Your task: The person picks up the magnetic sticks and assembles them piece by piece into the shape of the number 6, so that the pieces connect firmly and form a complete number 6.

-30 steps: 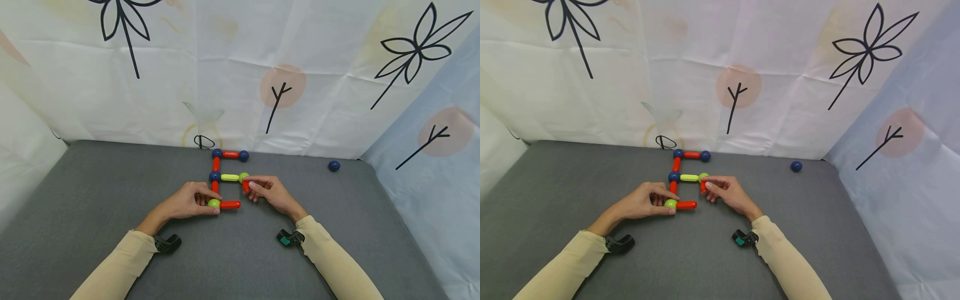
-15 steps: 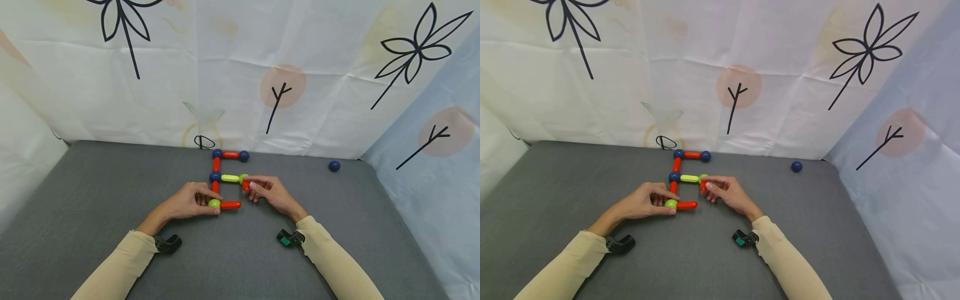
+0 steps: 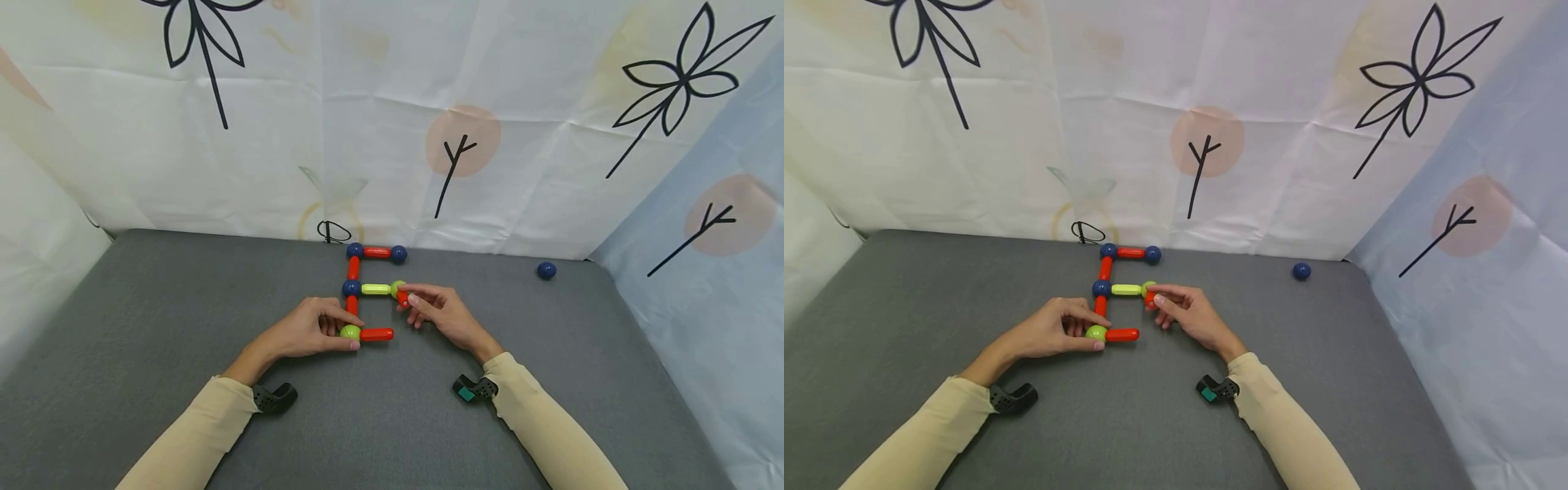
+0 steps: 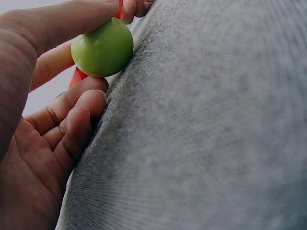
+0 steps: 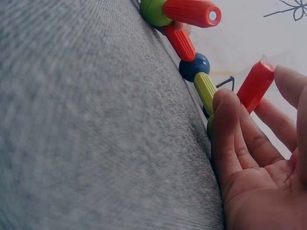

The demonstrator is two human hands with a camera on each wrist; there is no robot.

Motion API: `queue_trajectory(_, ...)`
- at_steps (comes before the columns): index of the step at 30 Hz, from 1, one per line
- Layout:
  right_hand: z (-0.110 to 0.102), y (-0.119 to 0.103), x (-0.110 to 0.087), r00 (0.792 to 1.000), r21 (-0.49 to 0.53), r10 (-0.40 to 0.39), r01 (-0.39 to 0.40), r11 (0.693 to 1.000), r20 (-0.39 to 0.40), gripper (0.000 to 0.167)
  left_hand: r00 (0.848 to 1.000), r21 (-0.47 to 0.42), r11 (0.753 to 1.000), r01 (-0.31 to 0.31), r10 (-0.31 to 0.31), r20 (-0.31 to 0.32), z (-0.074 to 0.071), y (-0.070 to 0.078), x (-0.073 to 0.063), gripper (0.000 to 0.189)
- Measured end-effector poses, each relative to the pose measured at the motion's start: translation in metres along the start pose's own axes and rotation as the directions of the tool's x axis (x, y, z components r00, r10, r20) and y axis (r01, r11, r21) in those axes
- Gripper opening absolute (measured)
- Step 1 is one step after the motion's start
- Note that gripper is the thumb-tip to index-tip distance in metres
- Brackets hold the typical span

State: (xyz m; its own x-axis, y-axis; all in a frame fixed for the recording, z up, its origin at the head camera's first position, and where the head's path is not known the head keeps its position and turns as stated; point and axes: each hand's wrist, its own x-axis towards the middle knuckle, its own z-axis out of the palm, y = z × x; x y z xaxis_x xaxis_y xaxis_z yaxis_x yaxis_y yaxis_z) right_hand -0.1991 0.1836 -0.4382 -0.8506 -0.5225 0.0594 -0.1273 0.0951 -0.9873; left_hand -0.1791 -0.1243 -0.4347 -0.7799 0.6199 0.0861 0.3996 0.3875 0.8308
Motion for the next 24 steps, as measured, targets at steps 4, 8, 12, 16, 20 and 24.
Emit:
queue_trajectory(4, 0.0003, -0.0001, -0.0002, 1.0, 0.001, 0.008, -0.008, 1.0, -0.007, 0.039, 1.0, 0.002, 1.0, -0.002, 0.002, 0.0, 0.0003, 0.0001, 0.0, 0.031)
queue_trajectory(8, 0.0007, -0.0005, -0.0002, 1.0, 0.003, 0.009, -0.009, 1.0, -0.01, 0.039, 1.0, 0.005, 1.0, -0.002, 0.002, 0.0, 0.0003, 0.0004, -0.0001, 0.031)
queue_trajectory(12, 0.0013, -0.0017, -0.0003, 1.0, 0.01, 0.018, -0.018, 1.0, -0.01, 0.039, 1.0, 0.004, 1.0, 0.0, 0.0, -0.002, 0.0002, 0.0003, -0.0006, 0.031)
queue_trajectory(16, 0.001, -0.0014, -0.0001, 0.999, 0.017, 0.031, -0.031, 0.999, -0.005, 0.039, 1.0, 0.005, 1.0, 0.004, -0.004, -0.004, 0.0002, 0.0002, -0.001, 0.031)
queue_trajectory(20, 0.0003, 0.0002, 0.0004, 0.999, 0.015, 0.035, -0.035, 0.999, -0.002, 0.038, 1.0, 0.009, 1.0, 0.006, -0.006, -0.003, 0.0004, 0.0011, -0.0007, 0.031)
queue_trajectory(24, 0.0002, 0.0011, 0.0005, 1.0, -0.01, 0.023, -0.023, 1.0, 0.002, 0.035, 1.0, 0.011, 1.0, 0.006, -0.006, -0.001, 0.0004, 0.0014, -0.0005, 0.031)
